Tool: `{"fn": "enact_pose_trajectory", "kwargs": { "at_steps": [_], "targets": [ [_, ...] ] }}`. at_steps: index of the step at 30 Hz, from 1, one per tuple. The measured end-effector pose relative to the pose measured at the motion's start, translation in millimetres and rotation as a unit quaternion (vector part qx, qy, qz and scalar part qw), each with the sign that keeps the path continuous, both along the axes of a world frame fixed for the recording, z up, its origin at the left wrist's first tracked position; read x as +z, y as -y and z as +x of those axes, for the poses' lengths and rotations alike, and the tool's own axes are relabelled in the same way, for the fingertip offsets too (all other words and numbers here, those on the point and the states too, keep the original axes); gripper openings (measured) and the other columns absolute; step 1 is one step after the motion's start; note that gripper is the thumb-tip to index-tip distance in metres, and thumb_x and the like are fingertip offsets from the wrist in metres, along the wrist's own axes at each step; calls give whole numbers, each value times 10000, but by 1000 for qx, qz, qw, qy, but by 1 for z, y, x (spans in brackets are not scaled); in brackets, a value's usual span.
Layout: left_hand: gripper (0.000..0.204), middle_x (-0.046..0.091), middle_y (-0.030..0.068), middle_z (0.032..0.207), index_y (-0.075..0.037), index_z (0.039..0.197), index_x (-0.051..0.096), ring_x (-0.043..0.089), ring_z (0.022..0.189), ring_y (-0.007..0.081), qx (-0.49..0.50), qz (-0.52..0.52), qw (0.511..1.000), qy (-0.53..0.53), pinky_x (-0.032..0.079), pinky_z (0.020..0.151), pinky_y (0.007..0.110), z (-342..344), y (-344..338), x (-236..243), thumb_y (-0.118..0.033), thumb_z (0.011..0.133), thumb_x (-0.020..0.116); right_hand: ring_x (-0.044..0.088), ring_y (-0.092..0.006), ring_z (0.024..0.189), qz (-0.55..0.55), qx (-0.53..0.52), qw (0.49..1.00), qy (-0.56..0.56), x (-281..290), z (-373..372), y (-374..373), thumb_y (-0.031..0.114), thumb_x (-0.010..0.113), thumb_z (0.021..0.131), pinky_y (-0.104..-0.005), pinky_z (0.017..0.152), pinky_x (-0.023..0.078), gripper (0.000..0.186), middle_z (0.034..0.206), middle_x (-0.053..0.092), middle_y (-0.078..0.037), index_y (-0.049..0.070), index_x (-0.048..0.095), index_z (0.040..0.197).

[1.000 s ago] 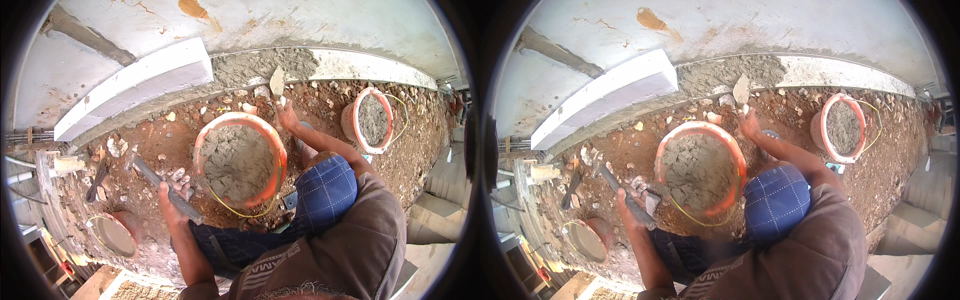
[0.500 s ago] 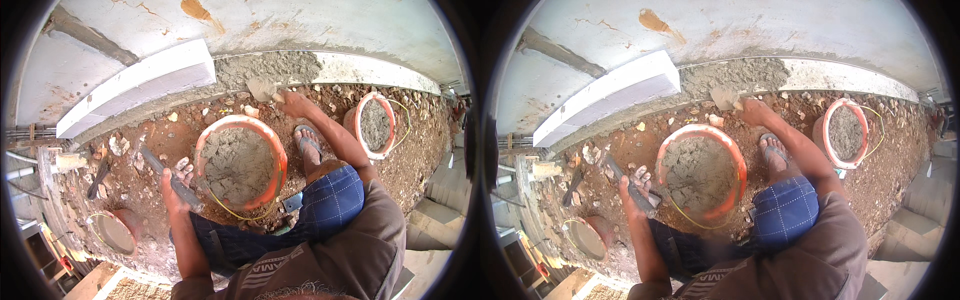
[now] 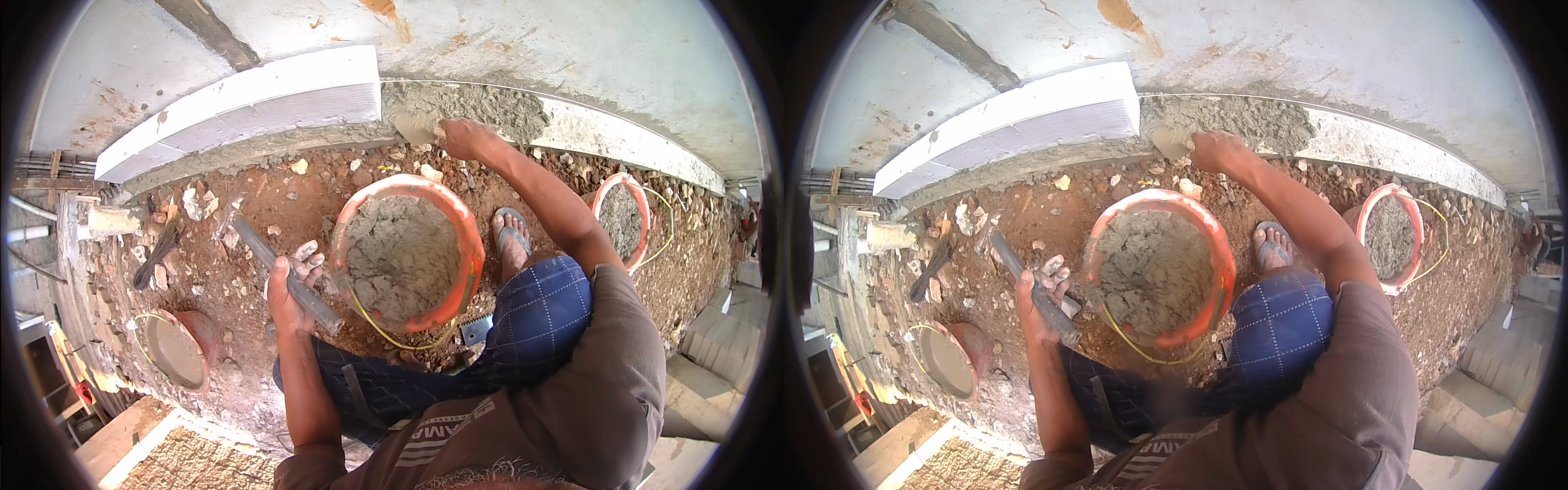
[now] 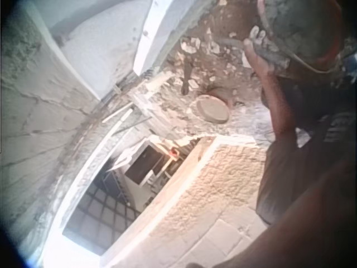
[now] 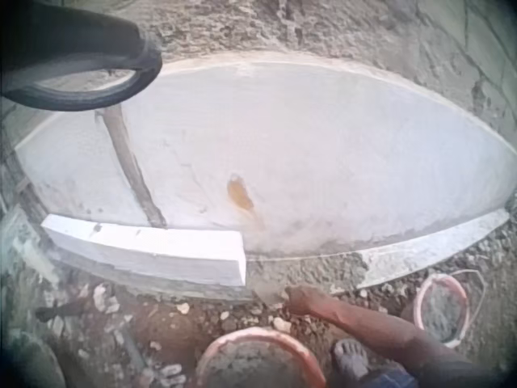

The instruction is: The person kneels on the ground and uses a hammer to tap a white rectangular tile into place along a wall base. They then use a trowel to apply cement mortar from a bucket to the wall and smooth it around the tile.

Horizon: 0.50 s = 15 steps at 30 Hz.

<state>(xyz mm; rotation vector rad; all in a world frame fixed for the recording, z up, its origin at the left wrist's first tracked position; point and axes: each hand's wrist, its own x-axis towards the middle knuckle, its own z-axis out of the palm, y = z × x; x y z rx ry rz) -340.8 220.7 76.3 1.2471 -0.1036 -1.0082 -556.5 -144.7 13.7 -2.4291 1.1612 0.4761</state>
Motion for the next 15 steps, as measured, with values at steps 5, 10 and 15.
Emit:
{"fn": "enact_pose_trajectory", "kwargs": {
  "at_steps": [5,10,15],
  "targets": [
    [357,643,243,1217,-61,836,582,659,1023,296,20,-10,999,-22,523,889,386,3,-10,3,-380,995,571,656,-404,1109,-32,-55,998,-25,6,-32,-8,374,540,985,-532,934,514,446,1145,683,-254,76,558,1317],
    [350,644,244,1211,-60,842,585,661,1023,300,19,-29,999,-28,528,875,386,6,-22,5,-375,994,577,684,-365,1053,-58,-100,993,11,-25,-99,11,394,549,975,-491,893,533,481,1074,704,-240,95,559,1352],
    [364,641,246,1204,-61,827,576,661,1013,293,45,-33,998,-24,534,844,365,3,-37,14,-390,983,589,667,-345,1077,95,-226,969,2,-17,-125,15,462,558,960,-465,937,504,512,1159,695,-195,188,567,1392]
  ]
}}
